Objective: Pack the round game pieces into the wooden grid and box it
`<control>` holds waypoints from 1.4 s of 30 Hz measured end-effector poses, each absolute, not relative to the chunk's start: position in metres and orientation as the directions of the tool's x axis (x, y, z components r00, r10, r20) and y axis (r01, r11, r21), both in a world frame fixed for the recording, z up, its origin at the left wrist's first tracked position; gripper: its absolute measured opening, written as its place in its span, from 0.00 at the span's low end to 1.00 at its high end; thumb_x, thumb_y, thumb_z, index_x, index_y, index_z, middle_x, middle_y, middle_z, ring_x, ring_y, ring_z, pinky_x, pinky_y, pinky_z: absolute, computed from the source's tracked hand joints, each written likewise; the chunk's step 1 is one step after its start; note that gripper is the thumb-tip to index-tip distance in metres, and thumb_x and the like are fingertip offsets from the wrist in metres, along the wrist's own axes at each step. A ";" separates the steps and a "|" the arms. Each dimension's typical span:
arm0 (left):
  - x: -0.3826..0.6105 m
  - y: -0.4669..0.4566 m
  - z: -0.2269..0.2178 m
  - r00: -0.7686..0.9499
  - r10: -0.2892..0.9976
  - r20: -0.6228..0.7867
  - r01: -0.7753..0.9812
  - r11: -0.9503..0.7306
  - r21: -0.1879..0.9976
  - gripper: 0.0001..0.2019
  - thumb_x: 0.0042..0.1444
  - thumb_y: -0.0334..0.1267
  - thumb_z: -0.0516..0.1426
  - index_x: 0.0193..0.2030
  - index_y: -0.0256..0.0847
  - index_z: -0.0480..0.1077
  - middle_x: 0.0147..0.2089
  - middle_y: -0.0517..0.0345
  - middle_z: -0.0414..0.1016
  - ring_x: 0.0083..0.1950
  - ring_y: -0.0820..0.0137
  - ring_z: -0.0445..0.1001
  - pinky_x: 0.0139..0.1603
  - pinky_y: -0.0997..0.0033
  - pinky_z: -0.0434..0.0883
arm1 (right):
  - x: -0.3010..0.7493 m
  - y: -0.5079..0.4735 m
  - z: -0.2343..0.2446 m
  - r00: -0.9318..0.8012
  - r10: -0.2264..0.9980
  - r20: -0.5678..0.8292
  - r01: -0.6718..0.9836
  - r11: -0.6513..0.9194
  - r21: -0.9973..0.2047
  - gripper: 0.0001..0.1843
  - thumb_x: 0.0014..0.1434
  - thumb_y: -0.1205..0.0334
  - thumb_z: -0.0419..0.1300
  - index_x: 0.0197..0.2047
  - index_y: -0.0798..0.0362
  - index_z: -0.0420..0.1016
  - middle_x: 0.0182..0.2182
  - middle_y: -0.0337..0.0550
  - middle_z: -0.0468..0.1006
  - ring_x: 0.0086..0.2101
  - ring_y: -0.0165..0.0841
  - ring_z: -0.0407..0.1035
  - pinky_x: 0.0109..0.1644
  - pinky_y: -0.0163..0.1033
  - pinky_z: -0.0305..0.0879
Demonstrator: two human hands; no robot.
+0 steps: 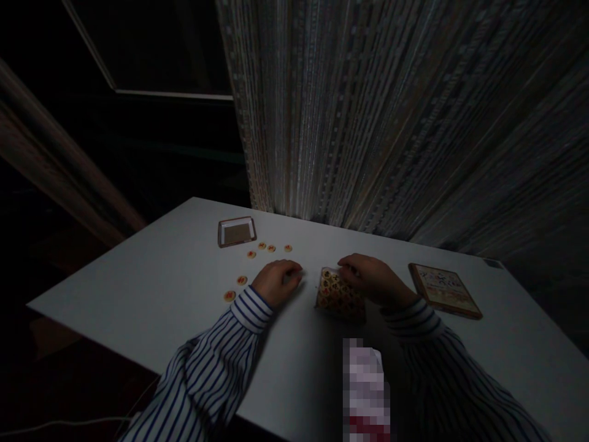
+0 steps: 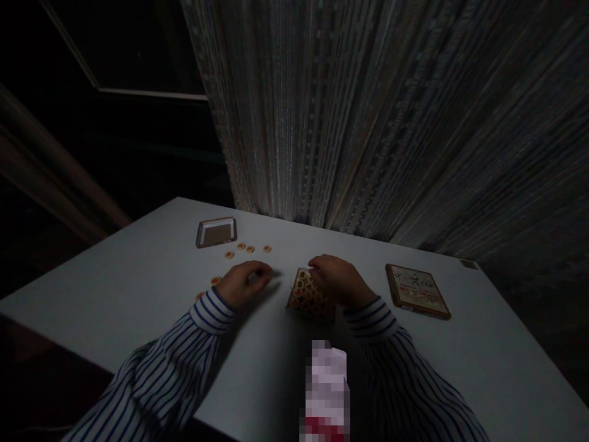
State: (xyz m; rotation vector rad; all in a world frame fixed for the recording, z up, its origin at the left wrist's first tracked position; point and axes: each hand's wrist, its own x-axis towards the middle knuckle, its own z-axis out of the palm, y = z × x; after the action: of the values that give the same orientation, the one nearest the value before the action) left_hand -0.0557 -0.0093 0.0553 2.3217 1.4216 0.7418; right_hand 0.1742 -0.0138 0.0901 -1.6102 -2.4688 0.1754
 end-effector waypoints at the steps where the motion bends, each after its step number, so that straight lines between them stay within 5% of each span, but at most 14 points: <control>1: -0.059 -0.009 0.056 0.360 0.897 0.258 0.735 -0.443 0.513 0.09 0.50 0.33 0.55 0.39 0.37 0.71 0.37 0.54 0.76 0.39 0.68 0.73 0.41 0.69 0.69 | 0.170 -0.012 0.091 -0.398 0.914 0.082 0.892 0.407 -0.195 0.15 0.58 0.61 0.49 0.43 0.55 0.72 0.40 0.46 0.76 0.39 0.34 0.69 0.42 0.36 0.60; 18: -0.122 0.001 0.056 0.196 0.964 0.179 0.791 -0.264 0.553 0.09 0.49 0.36 0.53 0.35 0.36 0.72 0.31 0.54 0.75 0.34 0.68 0.72 0.36 0.72 0.68 | 0.089 0.016 0.083 -0.531 0.847 -0.032 0.841 0.522 -0.146 0.17 0.57 0.60 0.47 0.45 0.54 0.71 0.42 0.45 0.75 0.42 0.35 0.68 0.43 0.36 0.58; 32: -0.159 0.029 0.045 0.044 0.996 0.073 0.903 -0.072 0.425 0.14 0.51 0.39 0.53 0.42 0.38 0.71 0.35 0.52 0.77 0.36 0.66 0.74 0.35 0.72 0.67 | 0.058 0.031 0.062 -0.566 0.819 -0.089 0.814 0.538 -0.220 0.16 0.55 0.60 0.49 0.44 0.54 0.71 0.39 0.46 0.75 0.38 0.35 0.68 0.39 0.36 0.56; 42: -0.154 0.046 0.038 -0.009 1.000 -0.025 0.957 0.016 0.289 0.19 0.49 0.40 0.55 0.48 0.38 0.69 0.44 0.48 0.76 0.44 0.62 0.73 0.43 0.69 0.68 | 0.047 0.036 0.059 -0.578 0.808 -0.116 0.807 0.545 -0.230 0.15 0.56 0.60 0.49 0.44 0.54 0.71 0.40 0.47 0.74 0.39 0.34 0.67 0.40 0.35 0.56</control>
State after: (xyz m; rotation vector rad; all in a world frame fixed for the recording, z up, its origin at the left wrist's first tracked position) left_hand -0.1537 0.0462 0.0382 2.0407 2.0671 0.2788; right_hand 0.0468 0.0358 0.0587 -1.4410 -2.7575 0.4068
